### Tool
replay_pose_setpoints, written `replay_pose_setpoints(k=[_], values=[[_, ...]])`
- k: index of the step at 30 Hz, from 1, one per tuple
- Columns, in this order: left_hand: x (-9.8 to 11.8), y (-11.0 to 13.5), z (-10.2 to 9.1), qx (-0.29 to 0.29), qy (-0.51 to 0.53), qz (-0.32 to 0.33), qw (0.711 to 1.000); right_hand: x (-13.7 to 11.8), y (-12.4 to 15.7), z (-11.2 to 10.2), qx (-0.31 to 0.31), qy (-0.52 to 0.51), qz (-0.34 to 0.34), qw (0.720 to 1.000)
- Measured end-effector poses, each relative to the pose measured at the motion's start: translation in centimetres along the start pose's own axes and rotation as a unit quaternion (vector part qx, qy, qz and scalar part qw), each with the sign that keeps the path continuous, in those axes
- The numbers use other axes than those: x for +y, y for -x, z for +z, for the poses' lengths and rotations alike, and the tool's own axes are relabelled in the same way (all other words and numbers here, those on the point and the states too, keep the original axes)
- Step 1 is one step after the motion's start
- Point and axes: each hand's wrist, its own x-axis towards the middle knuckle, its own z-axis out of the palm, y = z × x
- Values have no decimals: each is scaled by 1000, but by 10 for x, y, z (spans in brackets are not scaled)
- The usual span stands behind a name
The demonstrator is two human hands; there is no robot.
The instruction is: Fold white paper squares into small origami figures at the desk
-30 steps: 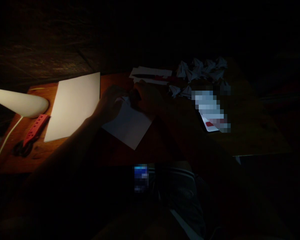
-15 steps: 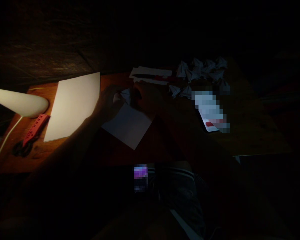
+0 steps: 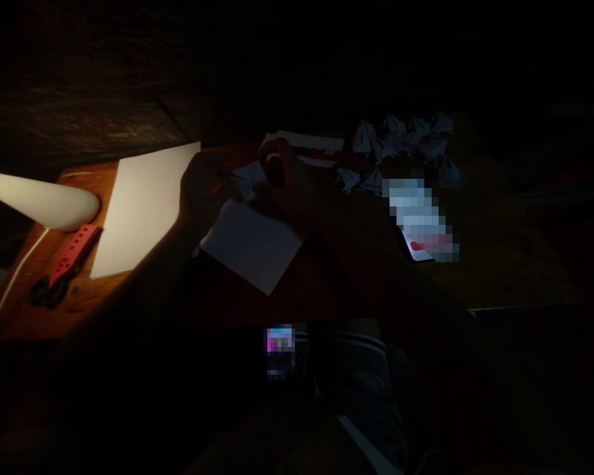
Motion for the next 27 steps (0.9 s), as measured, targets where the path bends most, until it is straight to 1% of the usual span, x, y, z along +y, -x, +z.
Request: replay_pose_setpoints(k=[3, 7, 10, 14, 19, 24, 27], values=[[2, -1, 4, 30, 51, -34, 998, 3, -4, 5, 7, 21, -2, 1000], [5, -1, 7, 19, 85, -67, 994, 8, -8, 7, 2, 38, -17, 999], [7, -2, 8, 22, 100, -78, 992, 11, -9, 6, -16, 26, -8, 1000], [5, -4, 7, 18, 112, -80, 990, 11, -10, 5, -21, 0, 4, 1000], [0, -4, 6, -3, 101, -74, 992, 9, -8, 7, -19, -35, 14, 999], [5, -2, 4, -10, 104, -62, 993, 6, -6, 6, -38, -41, 10, 998], [8, -1, 4, -7, 99, -62, 993, 3, -4, 4, -47, -76, 17, 996]])
